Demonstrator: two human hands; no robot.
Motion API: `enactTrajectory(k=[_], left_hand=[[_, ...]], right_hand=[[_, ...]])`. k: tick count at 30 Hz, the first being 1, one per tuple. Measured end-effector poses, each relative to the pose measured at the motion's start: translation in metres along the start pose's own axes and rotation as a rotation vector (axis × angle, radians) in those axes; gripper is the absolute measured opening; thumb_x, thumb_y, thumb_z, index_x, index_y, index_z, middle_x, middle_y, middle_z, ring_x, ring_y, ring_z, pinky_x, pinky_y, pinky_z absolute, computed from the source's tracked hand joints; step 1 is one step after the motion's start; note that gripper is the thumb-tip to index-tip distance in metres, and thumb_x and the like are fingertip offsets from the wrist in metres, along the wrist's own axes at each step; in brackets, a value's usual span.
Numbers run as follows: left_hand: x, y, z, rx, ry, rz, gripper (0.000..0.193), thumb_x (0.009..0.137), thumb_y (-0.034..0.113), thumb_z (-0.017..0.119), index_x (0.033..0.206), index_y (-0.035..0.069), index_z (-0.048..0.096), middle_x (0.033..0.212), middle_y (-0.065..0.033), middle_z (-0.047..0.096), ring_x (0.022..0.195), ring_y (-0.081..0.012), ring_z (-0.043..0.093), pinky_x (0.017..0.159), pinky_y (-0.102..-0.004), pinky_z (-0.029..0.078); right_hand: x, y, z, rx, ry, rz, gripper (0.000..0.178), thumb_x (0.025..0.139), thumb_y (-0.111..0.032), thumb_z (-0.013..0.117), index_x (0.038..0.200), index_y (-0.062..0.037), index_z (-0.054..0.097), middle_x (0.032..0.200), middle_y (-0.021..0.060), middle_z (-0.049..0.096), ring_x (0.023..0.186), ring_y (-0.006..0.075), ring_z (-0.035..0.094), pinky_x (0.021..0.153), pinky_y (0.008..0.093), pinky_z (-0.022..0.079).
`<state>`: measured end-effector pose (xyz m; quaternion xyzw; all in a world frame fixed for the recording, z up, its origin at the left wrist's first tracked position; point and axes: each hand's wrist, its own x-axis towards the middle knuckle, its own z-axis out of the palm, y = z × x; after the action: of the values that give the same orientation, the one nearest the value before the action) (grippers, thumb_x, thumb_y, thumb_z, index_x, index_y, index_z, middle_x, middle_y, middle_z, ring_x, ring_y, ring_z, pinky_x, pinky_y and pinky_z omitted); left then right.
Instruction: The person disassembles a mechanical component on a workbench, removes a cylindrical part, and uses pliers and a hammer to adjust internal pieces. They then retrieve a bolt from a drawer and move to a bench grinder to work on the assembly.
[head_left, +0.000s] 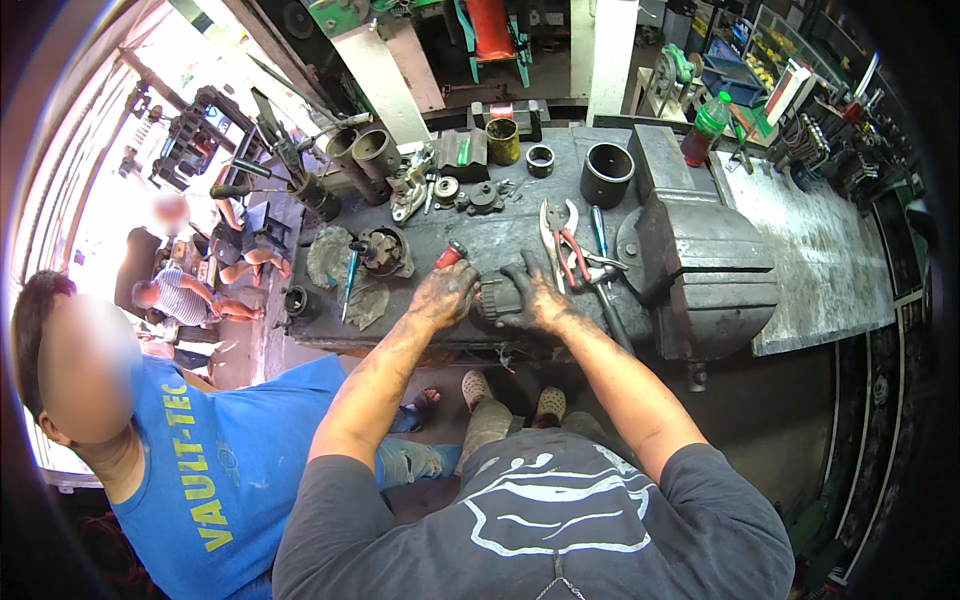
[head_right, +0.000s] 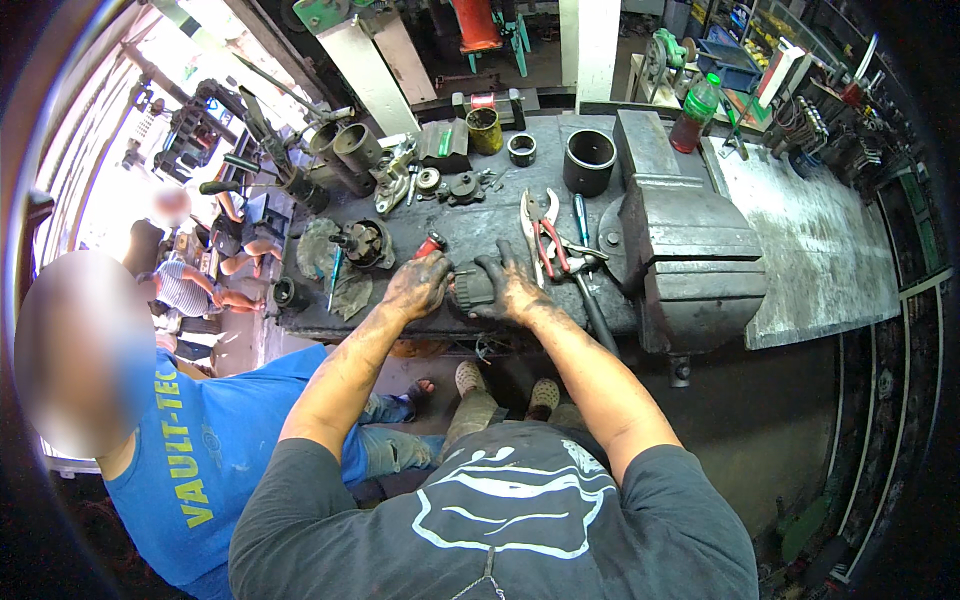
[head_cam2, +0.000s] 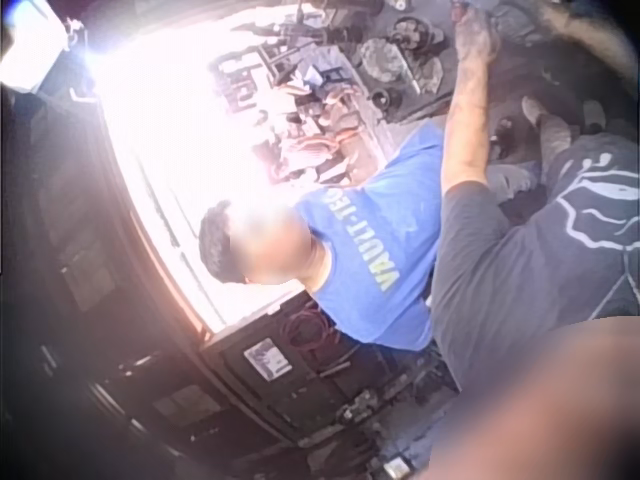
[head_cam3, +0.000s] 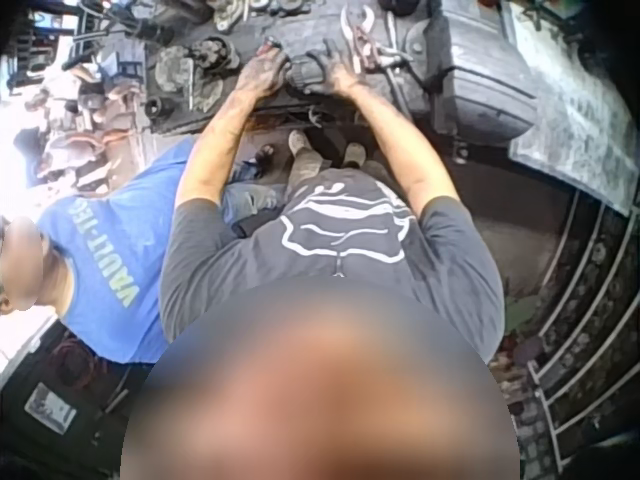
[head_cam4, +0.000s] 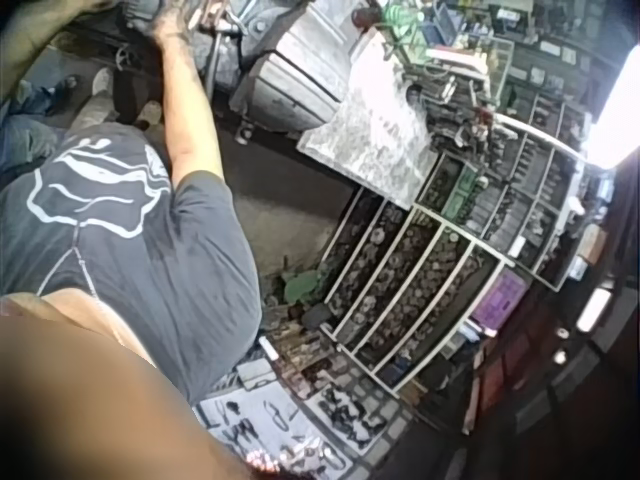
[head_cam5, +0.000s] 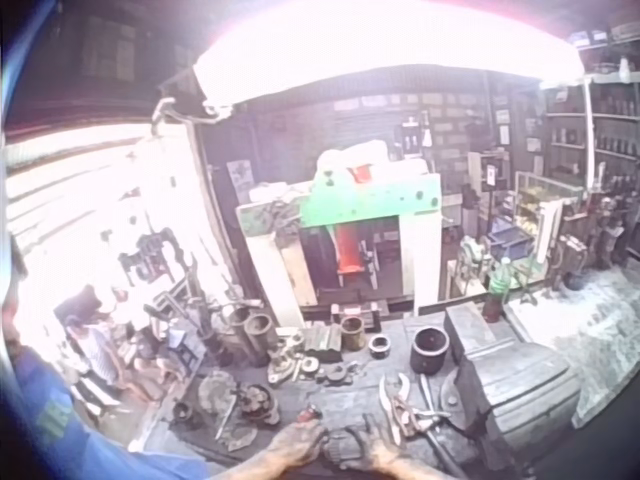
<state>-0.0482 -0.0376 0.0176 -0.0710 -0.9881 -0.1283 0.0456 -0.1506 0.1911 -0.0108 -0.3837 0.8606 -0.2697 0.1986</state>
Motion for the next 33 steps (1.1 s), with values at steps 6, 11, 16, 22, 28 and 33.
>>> enactTrajectory(k=[6,11,16,22,28,33], left_hand=[[-0.001,-0.004,0.006,-0.085,0.062,-0.056,0.023,0.101,0.023,0.066,0.113,0.004,0.064,0.114,-0.0197,0.067,0.103,-0.0431,0.068,0.088,-0.0522,0.056],[-0.001,-0.003,0.008,0.0,0.099,0.041,0.024,0.101,0.023,0.067,0.116,0.004,0.064,0.115,-0.0208,0.067,0.105,-0.0445,0.067,0.091,-0.0523,0.055],[-0.004,0.0,0.007,-0.048,0.114,0.013,0.025,0.1,0.022,0.067,0.117,0.004,0.063,0.114,-0.0212,0.066,0.104,-0.0454,0.067,0.089,-0.0529,0.055],[0.001,-0.003,0.008,-0.02,0.067,0.005,0.026,0.101,0.023,0.066,0.118,0.004,0.063,0.113,-0.0223,0.066,0.104,-0.0468,0.066,0.09,-0.0538,0.054],[-0.002,-0.001,0.01,-0.069,-0.005,-0.141,0.027,0.105,0.025,0.061,0.119,0.002,0.061,0.114,-0.0242,0.065,0.105,-0.0493,0.066,0.092,-0.0546,0.053],[-0.004,-0.001,0.013,-0.156,0.023,-0.136,0.028,0.106,0.025,0.06,0.121,0.001,0.059,0.115,-0.026,0.065,0.11,-0.049,0.065,0.096,-0.0538,0.052]], right_hand=[[-0.003,-0.001,-0.002,0.036,-0.001,-0.008,0.114,0.064,-0.045,0.1,0.161,-0.0254,0.042,0.174,0.0291,0.011,0.153,0.0544,0.034,0.124,0.057,0.039],[-0.003,-0.002,-0.005,0.042,-0.023,0.003,0.115,0.066,-0.044,0.1,0.162,-0.0249,0.04,0.175,0.0263,0.009,0.153,0.054,0.033,0.124,0.0565,0.039],[-0.005,-0.002,-0.002,-0.003,-0.003,-0.004,0.115,0.066,-0.044,0.099,0.163,-0.0252,0.04,0.175,0.0263,0.008,0.153,0.0543,0.033,0.124,0.0563,0.04],[-0.003,-0.003,-0.004,-0.003,-0.021,0.007,0.113,0.067,-0.043,0.099,0.163,-0.0259,0.04,0.176,0.0261,0.007,0.152,0.055,0.034,0.123,0.0565,0.041],[-0.005,-0.004,-0.005,0.021,-0.021,0.016,0.114,0.067,-0.044,0.099,0.162,-0.0258,0.041,0.175,0.0254,0.009,0.152,0.0542,0.035,0.122,0.0569,0.042],[-0.002,-0.002,-0.003,0.029,-0.029,-0.001,0.114,0.067,-0.043,0.099,0.163,-0.0267,0.04,0.176,0.0251,0.007,0.152,0.0547,0.034,0.122,0.0573,0.042]])
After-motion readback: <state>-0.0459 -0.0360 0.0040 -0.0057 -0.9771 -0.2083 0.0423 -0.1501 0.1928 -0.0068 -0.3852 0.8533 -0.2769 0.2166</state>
